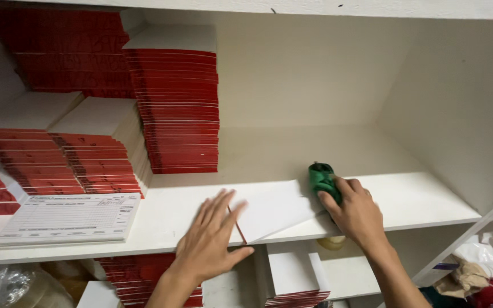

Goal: The person uses a green cloth to wipe down a white shelf and multiple stacks of red booklets in a storage area.

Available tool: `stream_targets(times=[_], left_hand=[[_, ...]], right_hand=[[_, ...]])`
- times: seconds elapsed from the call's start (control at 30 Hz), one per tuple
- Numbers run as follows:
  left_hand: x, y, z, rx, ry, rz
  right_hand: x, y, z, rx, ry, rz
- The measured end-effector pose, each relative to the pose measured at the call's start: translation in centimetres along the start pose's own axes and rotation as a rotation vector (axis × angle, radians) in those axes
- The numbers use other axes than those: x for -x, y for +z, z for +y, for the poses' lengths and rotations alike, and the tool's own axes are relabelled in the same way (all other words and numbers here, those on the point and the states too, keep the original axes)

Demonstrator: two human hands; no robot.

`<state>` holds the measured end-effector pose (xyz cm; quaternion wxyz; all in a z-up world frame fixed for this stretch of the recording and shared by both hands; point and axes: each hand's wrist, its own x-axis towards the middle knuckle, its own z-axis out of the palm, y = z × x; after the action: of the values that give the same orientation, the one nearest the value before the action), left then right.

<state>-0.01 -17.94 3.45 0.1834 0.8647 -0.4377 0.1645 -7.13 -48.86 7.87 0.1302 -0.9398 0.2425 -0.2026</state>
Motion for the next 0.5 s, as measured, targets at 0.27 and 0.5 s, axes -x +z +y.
stream_targets(times=[0.27, 0.5], left_hand=[[-0.9, 0.0, 1.0, -0.025, 0.447, 0.417], [-2.1, -1.5, 2.8, 0.424, -0.135, 0.477]], right_hand=[[-0.6, -1.6, 1.3, -0.398, 0.147, 0.005], [0.8, -2.7, 1.5, -0.642, 0.328, 0.122]])
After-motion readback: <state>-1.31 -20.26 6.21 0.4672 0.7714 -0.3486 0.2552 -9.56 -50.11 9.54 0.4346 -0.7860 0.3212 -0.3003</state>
